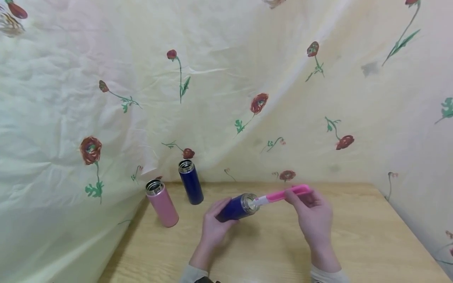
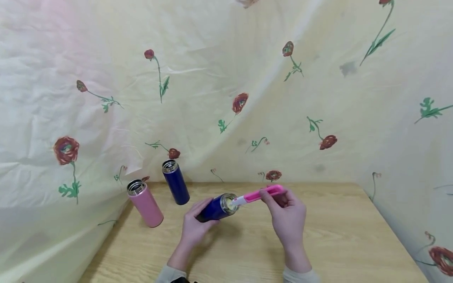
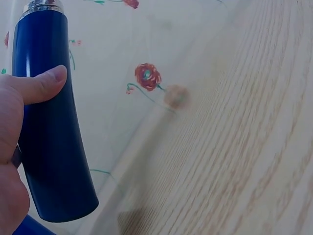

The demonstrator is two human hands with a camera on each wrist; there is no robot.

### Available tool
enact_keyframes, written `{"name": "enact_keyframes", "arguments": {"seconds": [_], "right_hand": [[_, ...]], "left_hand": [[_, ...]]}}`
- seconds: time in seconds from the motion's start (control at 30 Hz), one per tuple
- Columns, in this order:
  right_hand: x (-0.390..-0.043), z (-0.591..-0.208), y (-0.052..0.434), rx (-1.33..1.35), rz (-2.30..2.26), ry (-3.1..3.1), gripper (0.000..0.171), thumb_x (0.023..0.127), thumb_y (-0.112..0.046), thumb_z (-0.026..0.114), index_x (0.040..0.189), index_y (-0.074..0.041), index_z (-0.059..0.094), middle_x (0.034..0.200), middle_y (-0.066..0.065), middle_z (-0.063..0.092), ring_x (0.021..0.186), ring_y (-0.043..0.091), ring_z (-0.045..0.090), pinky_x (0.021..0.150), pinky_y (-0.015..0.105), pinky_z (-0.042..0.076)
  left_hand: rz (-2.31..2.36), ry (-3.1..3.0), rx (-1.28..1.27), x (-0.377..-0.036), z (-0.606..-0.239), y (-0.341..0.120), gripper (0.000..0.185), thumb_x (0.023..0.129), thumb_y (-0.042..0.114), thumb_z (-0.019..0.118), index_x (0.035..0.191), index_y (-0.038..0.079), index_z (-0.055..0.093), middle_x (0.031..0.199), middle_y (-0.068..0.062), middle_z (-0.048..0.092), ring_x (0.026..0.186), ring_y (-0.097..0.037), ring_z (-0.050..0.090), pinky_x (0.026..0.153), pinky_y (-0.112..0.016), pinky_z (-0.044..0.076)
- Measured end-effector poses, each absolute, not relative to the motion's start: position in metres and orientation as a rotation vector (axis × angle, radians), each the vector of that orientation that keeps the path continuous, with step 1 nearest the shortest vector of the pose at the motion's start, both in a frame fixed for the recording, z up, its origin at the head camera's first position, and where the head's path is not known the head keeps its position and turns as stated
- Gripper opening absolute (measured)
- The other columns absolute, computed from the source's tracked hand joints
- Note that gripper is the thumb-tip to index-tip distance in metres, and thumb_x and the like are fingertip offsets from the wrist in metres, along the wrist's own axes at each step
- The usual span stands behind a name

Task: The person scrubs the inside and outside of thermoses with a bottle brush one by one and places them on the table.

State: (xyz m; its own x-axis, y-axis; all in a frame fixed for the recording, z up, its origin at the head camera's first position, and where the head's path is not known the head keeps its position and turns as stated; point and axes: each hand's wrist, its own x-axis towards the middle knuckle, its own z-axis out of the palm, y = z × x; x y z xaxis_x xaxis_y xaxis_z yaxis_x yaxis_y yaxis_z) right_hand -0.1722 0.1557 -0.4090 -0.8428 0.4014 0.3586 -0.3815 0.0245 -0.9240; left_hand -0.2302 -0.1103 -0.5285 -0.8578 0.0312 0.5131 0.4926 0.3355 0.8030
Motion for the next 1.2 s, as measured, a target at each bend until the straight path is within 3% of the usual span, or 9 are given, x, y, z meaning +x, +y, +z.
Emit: {"name": "enact_keyframes", "arguments": {"seconds": [0.13, 0.33, 0.5, 0.63, 0.97, 1.2], "right_hand": [[-0.170, -0.402, 0.158, -0.042, 1.921, -1.657, 0.019, 0.089, 0.003, 0.085, 0.105, 0.009, 0.076, 0.089, 0.006, 0.081, 0.076, 0.018, 0.078, 0.082, 0.027, 0.064], [-0.162, -0.394, 0.160, 0.083, 1.924, -1.459, 0.020, 0.089, 0.012, 0.080, 0.106, 0.018, 0.071, 0.097, 0.017, 0.080, 0.085, 0.021, 0.080, 0.085, 0.033, 0.064], [-0.159, -0.393, 0.165, 0.342, 1.871, -1.334, 0.012, 0.090, 0.025, 0.068, 0.101, 0.026, 0.063, 0.097, 0.018, 0.080, 0.089, 0.021, 0.080, 0.086, 0.032, 0.063], [-0.161, -0.393, 0.168, 0.713, 1.792, -1.173, 0.009, 0.087, 0.030, 0.065, 0.094, 0.029, 0.059, 0.094, 0.022, 0.078, 0.091, 0.024, 0.080, 0.087, 0.029, 0.063], [-0.164, -0.383, 0.172, 1.405, 1.730, -1.004, 0.009, 0.100, 0.019, 0.056, 0.090, 0.021, 0.056, 0.099, 0.026, 0.076, 0.107, 0.032, 0.075, 0.102, 0.035, 0.058], [-0.166, -0.384, 0.173, 1.609, 1.694, -1.115, 0.017, 0.109, 0.006, 0.052, 0.100, 0.019, 0.059, 0.113, 0.022, 0.076, 0.119, 0.031, 0.069, 0.088, 0.027, 0.053]], "left_hand": [[-1.482, -2.215, -0.479, -0.232, -0.527, -0.114, 0.074, 0.067, 0.007, 0.101, 0.137, 0.016, 0.075, 0.135, -0.001, 0.073, 0.129, -0.028, 0.064, 0.115, -0.051, 0.047], [-1.449, -2.216, -0.545, -0.233, -0.521, -0.121, 0.074, 0.068, 0.007, 0.100, 0.137, 0.017, 0.075, 0.136, 0.002, 0.073, 0.130, -0.027, 0.064, 0.115, -0.051, 0.047], [-1.480, -2.244, -0.596, -0.233, -0.517, -0.125, 0.073, 0.070, 0.003, 0.098, 0.138, 0.018, 0.075, 0.137, 0.007, 0.072, 0.132, -0.025, 0.063, 0.117, -0.052, 0.044], [-1.562, -2.292, -0.617, -0.232, -0.514, -0.130, 0.073, 0.072, 0.004, 0.096, 0.139, 0.024, 0.074, 0.138, 0.010, 0.071, 0.134, -0.022, 0.060, 0.119, -0.050, 0.042], [-1.652, -2.353, -0.730, -0.233, -0.506, -0.142, 0.073, 0.071, -0.005, 0.093, 0.137, 0.022, 0.075, 0.135, 0.008, 0.072, 0.133, -0.021, 0.061, 0.121, -0.045, 0.039], [-1.640, -2.343, -0.802, -0.231, -0.503, -0.142, 0.074, 0.069, -0.005, 0.092, 0.137, 0.017, 0.075, 0.135, 0.008, 0.073, 0.134, -0.021, 0.061, 0.121, -0.044, 0.040]]}}
